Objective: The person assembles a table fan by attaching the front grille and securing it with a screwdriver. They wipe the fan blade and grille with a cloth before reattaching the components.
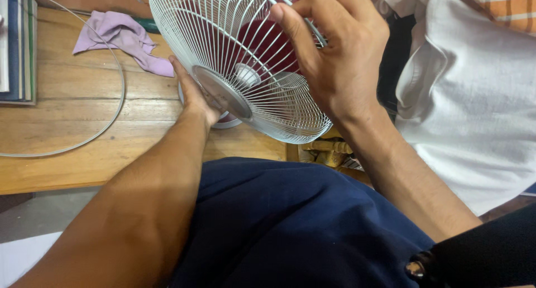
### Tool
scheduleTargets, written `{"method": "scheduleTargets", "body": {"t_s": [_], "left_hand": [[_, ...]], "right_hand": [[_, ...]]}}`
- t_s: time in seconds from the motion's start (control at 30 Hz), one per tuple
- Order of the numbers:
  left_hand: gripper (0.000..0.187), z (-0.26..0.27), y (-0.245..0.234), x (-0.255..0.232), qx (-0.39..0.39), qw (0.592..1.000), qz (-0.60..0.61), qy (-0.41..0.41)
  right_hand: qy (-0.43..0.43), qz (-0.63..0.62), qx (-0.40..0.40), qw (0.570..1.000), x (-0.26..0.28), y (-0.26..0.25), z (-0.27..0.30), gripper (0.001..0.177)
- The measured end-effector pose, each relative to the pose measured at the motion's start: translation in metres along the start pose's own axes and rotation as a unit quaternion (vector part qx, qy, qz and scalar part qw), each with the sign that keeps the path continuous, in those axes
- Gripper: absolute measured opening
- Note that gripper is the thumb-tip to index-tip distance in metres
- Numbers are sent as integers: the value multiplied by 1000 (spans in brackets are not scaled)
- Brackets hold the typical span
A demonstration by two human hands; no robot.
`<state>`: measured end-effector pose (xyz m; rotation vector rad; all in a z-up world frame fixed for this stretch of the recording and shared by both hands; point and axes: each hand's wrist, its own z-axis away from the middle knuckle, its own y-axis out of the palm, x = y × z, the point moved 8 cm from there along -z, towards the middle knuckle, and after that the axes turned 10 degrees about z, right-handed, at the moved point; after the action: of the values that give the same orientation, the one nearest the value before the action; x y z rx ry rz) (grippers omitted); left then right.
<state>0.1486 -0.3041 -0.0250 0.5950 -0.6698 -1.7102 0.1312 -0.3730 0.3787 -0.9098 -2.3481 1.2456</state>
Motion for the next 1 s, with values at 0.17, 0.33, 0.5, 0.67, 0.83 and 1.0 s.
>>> {"method": "scheduleTargets", "body": {"t_s": [0.17, 0.33, 0.5, 0.67, 0.83, 1.0], "left_hand": [[120, 17, 10, -6, 5, 1000, -25, 3], [107, 27, 4, -16, 14, 1000, -19, 9], [101, 48, -1, -42, 68, 995, -67, 32], [100, 87, -6, -66, 1, 990, -130, 55], [97, 119, -1, -76, -8, 978, -209, 23], [87, 132, -2, -81, 4, 970, -243, 11]], "right_hand": [[19, 15, -7, 1000, -6, -2, -5, 9], [37, -1, -37, 999, -20, -8, -3, 5], [137, -54, -56, 988, -58, -6, 9, 14], [290, -18, -6, 957, -101, -1, 33, 31], [375, -222, -23, 900, -106, 4, 67, 22], [432, -340, -41, 834, -122, 30, 112, 19]]}}
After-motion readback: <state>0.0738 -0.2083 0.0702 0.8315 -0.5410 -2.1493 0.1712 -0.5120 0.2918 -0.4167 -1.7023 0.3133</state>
